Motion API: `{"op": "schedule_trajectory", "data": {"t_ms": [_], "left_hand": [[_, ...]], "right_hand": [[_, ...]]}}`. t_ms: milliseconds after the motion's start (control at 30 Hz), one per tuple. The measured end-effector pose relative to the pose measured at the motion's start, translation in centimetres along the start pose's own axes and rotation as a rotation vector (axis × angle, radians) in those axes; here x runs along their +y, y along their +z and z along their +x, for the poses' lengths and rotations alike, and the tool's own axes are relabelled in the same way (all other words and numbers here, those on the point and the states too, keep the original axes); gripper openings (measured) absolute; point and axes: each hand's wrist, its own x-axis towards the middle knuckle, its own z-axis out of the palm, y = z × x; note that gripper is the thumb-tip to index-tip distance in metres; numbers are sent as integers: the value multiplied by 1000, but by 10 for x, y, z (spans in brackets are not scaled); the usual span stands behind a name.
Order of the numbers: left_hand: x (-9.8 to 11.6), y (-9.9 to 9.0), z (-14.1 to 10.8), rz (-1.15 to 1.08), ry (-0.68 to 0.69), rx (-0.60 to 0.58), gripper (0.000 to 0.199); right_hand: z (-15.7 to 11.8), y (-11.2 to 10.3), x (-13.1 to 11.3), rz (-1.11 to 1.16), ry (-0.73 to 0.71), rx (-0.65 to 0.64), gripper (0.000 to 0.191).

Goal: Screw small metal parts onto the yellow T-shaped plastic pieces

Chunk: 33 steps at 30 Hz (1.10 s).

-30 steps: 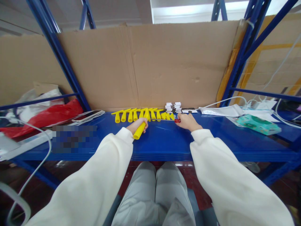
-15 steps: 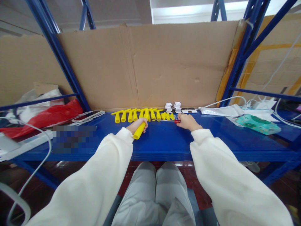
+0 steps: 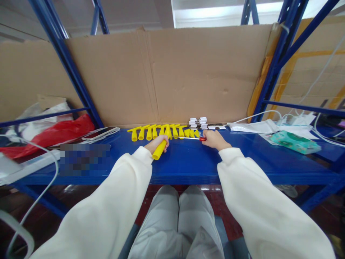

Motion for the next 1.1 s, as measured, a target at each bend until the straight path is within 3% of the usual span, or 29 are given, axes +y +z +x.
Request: {"op": "schedule_trajectory", "data": {"t_ms": [567,1100], "left_hand": [[0,-2,1,-39,8,-6,19],[1,-1,3,-28,2,-4,19]], "right_hand": [[3,5,3,19,-15,43,10],[2,5,3,6,8,2,9]]}}
